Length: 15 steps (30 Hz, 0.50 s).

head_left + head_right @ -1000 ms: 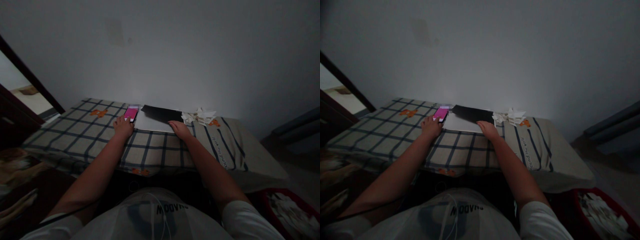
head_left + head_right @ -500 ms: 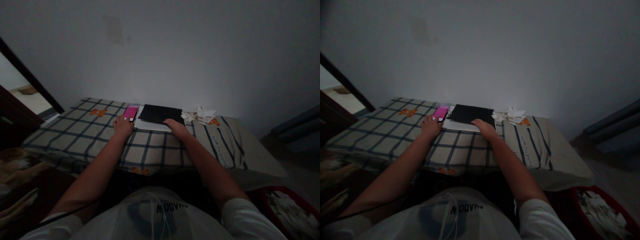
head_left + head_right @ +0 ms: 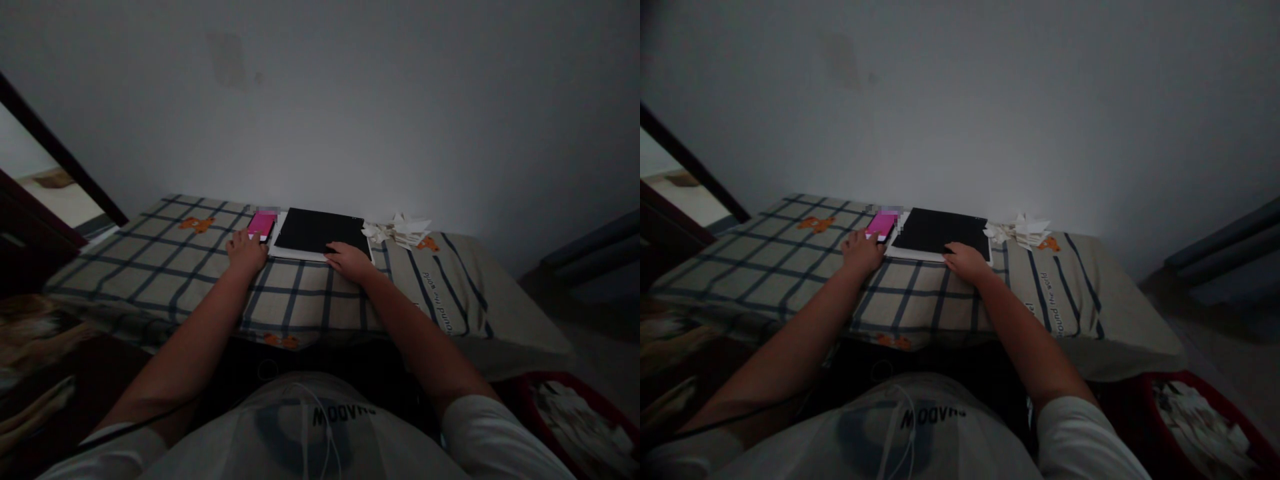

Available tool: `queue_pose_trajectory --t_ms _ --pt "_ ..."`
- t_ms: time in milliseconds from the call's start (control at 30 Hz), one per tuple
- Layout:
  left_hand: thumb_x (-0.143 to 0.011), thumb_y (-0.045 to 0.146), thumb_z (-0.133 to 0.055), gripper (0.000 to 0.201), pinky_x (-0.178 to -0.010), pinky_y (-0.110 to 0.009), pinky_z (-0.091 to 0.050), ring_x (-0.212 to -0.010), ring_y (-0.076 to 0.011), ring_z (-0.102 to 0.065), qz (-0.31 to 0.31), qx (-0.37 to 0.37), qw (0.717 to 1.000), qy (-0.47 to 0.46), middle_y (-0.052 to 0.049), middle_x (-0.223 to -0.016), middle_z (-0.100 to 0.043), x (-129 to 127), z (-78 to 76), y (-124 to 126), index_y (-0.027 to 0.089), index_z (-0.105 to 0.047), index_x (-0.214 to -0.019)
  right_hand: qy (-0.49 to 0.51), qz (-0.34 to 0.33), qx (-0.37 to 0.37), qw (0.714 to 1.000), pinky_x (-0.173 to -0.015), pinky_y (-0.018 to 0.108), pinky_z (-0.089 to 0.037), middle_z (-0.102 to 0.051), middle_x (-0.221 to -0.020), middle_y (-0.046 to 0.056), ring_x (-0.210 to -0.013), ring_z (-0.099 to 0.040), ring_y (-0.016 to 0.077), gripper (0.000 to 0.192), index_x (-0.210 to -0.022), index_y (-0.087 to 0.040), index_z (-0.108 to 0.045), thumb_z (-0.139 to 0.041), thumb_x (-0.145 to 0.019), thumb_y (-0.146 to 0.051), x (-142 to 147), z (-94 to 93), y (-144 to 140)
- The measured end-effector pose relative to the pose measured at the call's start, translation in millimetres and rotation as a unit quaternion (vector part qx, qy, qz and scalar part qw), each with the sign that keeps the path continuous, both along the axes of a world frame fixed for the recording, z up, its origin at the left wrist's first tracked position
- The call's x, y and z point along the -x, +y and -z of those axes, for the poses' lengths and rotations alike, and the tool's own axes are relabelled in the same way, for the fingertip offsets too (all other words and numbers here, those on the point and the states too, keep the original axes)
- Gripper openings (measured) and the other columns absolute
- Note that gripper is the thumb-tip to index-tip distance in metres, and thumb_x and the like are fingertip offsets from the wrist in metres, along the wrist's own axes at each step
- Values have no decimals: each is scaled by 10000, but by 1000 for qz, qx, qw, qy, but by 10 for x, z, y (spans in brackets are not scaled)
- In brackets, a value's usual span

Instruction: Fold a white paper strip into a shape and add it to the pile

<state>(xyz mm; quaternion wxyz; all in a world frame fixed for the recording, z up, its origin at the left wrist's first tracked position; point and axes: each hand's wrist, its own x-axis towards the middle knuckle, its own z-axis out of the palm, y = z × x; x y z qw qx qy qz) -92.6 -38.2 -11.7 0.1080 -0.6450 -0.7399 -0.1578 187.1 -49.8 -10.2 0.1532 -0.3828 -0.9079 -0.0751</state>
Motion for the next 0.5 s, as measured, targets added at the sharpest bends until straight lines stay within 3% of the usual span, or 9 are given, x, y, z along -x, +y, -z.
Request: queue_pose_trajectory --t_ms 267,500 --pt "-814 307 -342 479 -929 -469 -257 -1220 -325 -309 -4 9 1000 -3 -147 -1335 -384 -26 -45 -29 200 -457 -1266 67 -18 22 997 -937 339 -404 -581 -1157 102 -1091 -507 185 285 -933 -167 -674 -413 -873 -264 -1 -10 20" --pt "-808 311 -345 480 -916 -472 -267 -1206 -327 -321 0 -6 1000 1 -157 -1316 -401 -8 -2 2 195 -467 -1257 158 13 4 987 -937 288 -410 -589 -1127 87 -1046 -533 157 305 -988 -149 -646 -379 -886 -256 -26 43 95"
